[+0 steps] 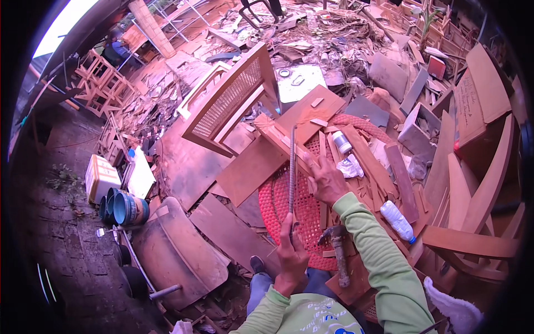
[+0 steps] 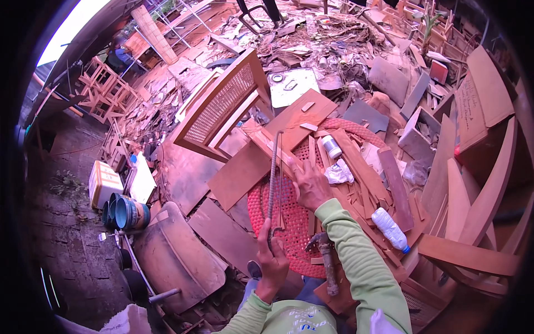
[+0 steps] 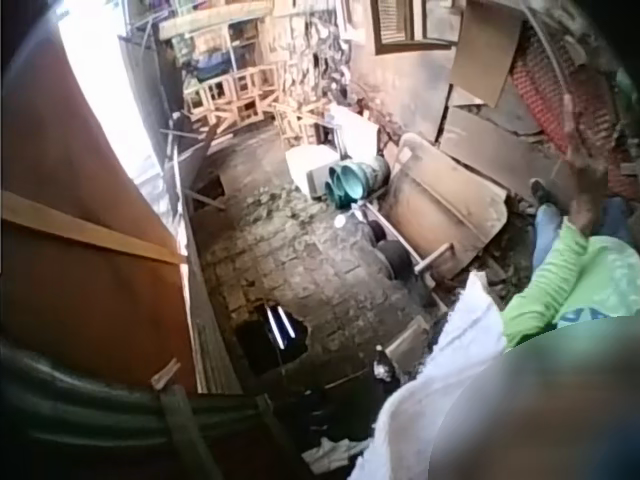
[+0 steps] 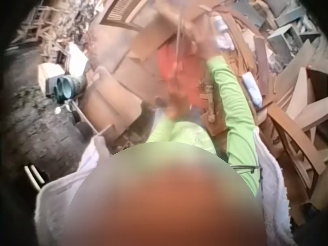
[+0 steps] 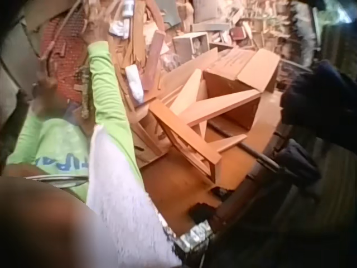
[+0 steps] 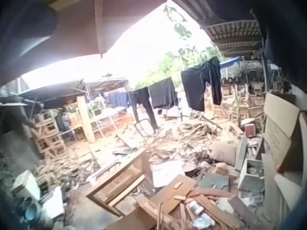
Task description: Sawing a piece of wood and inspecting a wooden chair frame in a workshop.
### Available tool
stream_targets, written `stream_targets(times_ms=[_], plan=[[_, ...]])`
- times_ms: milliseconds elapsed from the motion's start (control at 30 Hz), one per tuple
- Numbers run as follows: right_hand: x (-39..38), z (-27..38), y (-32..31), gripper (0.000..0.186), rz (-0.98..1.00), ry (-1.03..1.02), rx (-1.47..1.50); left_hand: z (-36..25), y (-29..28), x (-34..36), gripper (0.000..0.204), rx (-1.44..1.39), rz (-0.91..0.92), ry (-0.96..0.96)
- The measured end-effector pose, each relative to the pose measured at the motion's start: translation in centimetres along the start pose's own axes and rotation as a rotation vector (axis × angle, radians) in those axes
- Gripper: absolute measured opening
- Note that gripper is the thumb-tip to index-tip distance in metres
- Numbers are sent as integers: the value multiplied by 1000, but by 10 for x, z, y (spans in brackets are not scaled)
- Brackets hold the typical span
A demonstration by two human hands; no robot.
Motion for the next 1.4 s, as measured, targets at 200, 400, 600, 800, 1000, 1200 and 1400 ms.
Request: stream_targets(times_ms=[200,400,600,800,1000,1200,1400], plan=[[2,10,-7,76,14,-6,39,-8,26,105,48,91,-116,210],[-2,6,-6,75,26,-16,37,-2,27,96,47,30,-68,143],[-2,2,-5,77,11,-11,2,-8,-6,-1,48,-74,9,-74],[6,4,-1,76,35,-5,16,-1,36,129,48,-4,-15,19],[1,0,-7,76,60,32,37,-15,-5,15,53,27,-21,72],[2,4,-4,75,44,24,23,3,14,57,50,-102,40,-70],[8,4,-4,76,13,-13,41,-15,-32,42,46,-155,-144,68]])
Point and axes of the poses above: each hand's wrist, its own x-axis towards the middle knuckle, its own y-axis out of the palm, z = x × y, the point moved 5 cm from there along x, towards the middle knuckle, and after that the axes turned 1 degree about -y, right-handed, at the moved point
